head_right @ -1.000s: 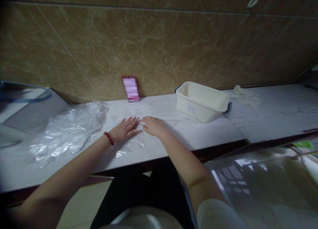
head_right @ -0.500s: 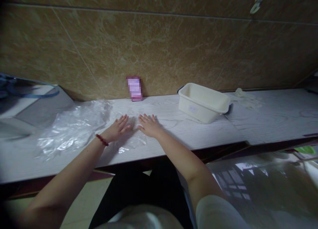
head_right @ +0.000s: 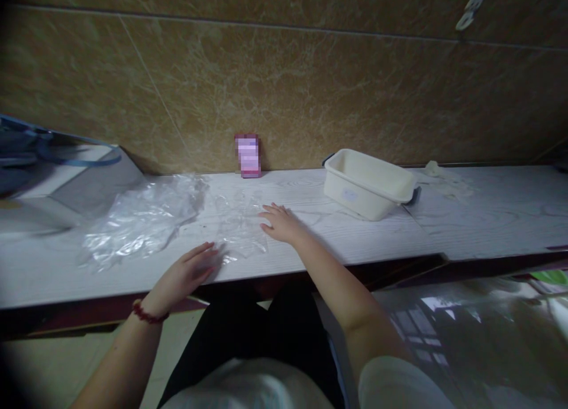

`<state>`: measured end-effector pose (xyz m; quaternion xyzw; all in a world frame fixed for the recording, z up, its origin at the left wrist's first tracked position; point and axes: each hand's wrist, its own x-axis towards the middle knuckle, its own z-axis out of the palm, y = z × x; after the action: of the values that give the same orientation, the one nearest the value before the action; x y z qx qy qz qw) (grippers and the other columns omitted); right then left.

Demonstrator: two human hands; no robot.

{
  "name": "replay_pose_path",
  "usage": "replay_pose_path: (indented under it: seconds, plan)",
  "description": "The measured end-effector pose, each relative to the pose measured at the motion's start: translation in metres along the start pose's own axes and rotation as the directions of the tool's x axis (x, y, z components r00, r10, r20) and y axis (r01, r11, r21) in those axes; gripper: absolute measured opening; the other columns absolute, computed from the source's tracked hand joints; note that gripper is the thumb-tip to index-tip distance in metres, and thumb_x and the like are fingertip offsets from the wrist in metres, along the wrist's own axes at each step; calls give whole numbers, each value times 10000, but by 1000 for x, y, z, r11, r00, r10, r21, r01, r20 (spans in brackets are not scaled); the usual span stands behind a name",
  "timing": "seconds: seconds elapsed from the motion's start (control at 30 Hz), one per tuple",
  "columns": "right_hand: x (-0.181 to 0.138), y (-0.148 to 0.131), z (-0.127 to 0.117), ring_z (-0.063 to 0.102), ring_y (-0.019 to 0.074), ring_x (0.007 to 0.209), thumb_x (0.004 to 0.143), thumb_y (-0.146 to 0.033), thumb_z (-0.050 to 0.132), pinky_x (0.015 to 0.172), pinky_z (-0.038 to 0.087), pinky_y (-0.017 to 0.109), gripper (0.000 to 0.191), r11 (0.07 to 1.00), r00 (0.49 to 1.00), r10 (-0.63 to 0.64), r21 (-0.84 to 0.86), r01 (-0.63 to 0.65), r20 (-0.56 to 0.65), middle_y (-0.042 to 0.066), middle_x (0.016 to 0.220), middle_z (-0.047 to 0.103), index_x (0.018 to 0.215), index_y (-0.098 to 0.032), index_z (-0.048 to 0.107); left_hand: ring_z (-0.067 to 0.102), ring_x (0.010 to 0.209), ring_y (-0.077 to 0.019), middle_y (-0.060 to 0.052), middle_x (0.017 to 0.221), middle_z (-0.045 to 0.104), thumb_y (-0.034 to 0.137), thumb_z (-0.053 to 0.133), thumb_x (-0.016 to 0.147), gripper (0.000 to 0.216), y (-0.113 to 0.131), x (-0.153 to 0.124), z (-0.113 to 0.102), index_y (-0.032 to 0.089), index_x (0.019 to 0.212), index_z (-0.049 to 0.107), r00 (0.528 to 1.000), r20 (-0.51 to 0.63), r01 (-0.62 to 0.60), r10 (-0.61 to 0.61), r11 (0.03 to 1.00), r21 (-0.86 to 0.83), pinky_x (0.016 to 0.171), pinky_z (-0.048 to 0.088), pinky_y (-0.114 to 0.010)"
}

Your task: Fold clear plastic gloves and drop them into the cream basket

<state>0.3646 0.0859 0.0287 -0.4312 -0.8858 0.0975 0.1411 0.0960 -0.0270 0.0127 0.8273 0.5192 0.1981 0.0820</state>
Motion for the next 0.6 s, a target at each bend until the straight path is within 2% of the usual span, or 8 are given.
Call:
replay_pose_path:
  seconds: [0.13, 0.27, 0.37, 0.43, 0.6]
  plan:
    - [-33, -2, -6, 387, 190, 1173, 801, -346, 477, 985, 294, 362, 368, 989, 991, -131, 70, 133, -33, 97, 1253, 460, 1128, -189, 539, 535, 1006, -191, -81, 1138, 554, 326, 471, 791, 275, -3, 8, -3, 214, 1011, 592, 994, 2, -111, 111, 994, 4, 876, 445, -351]
    - [-58, -10, 1, 427, 190, 1130, 777, -342, 511, 955, 334, 358, 385, 986, 990, -131, 97, 135, -42, 88, 1235, 475, 1138, -209, 531, 554, 951, -187, -71, 1086, 584, 300, 449, 810, 227, 4, 16, 0, 219, 924, 628, 985, 23, -170, 169, 983, 74, 840, 452, -360]
    - [-64, -17, 6, 438, 194, 1115, 778, -334, 509, 940, 344, 357, 390, 992, 994, -96, 83, 100, -49, 88, 1213, 492, 1146, -208, 525, 558, 925, -195, -74, 1012, 614, 278, 436, 814, 221, 6, 19, 4, 205, 886, 631, 988, -7, -155, 157, 983, 99, 824, 450, -373]
    - [-63, -21, 7, 440, 197, 1111, 773, -336, 516, 937, 343, 362, 392, 994, 995, -77, 79, 82, -60, 86, 1202, 500, 1143, -209, 527, 569, 886, -189, -82, 958, 625, 275, 422, 817, 226, 7, 21, 5, 187, 873, 623, 990, -35, -134, 136, 989, 54, 813, 454, -361]
    - [-58, -28, 5, 452, 193, 1090, 756, -347, 542, 930, 350, 349, 395, 994, 994, -67, 81, 74, -82, 90, 1185, 507, 1122, -198, 542, 580, 831, -173, -86, 908, 620, 300, 390, 821, 243, 9, 23, -1, 156, 910, 564, 998, -69, 5, -11, 995, -95, 765, 476, -313]
